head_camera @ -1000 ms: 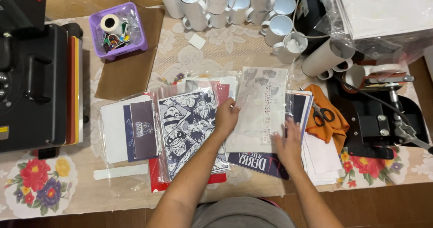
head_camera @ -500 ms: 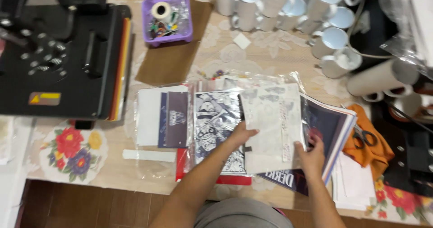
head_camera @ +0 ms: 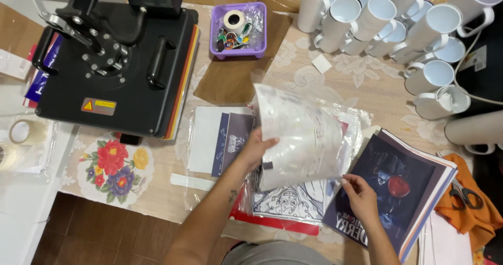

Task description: The person organizes various printed sheets featuring cartoon and superhero designs on a table. They pick up, sort, and stack the sheets, which include designs like Batman and Superman, while handling them by hand.

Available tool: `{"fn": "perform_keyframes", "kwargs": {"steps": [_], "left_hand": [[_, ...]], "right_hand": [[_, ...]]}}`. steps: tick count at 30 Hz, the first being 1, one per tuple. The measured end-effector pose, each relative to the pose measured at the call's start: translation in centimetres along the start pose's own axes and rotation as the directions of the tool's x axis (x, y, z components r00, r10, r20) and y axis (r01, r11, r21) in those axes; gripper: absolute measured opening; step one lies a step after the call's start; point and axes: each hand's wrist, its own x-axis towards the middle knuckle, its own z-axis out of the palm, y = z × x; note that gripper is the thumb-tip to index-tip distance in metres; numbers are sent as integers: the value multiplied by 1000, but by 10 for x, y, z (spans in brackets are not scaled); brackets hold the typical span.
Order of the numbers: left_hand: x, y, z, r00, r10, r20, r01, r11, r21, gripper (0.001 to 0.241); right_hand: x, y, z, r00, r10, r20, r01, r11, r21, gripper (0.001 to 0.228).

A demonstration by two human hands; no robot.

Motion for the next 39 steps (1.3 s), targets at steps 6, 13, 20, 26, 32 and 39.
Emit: {"fn": "perform_keyframes", "kwargs": {"steps": [6, 13, 20, 26, 32, 39], "left_hand": [[102, 37, -34, 866, 431, -254, -500, 735, -458, 46], [207, 62, -45, 805, 132, -578, -516, 635, -574, 70], [237, -52, -35, 600, 331, -728, -409, 909, 77, 101], [71, -127, 156, 976, 208, 60, -207, 816, 540, 52], [47, -153, 210, 933, 306, 189, -349, 637, 687, 46], [32, -154, 202, 891, 407, 199, -348, 334, 876, 27]], "right_hand": [[-8, -7, -5, 998, -12, -61, 7, 998, -67, 29], [-31, 38, -45, 867, -376, -327, 100, 773, -626, 47], [-31, 61, -64, 821, -269, -504, -196, 696, -691, 72], [-12, 60, -67, 817, -83, -570, -213, 876, -432, 67], [7, 89, -80, 827, 62, -558, -267, 918, -294, 67], [4, 46, -103, 890, -173, -423, -20, 910, -415, 83]]}}
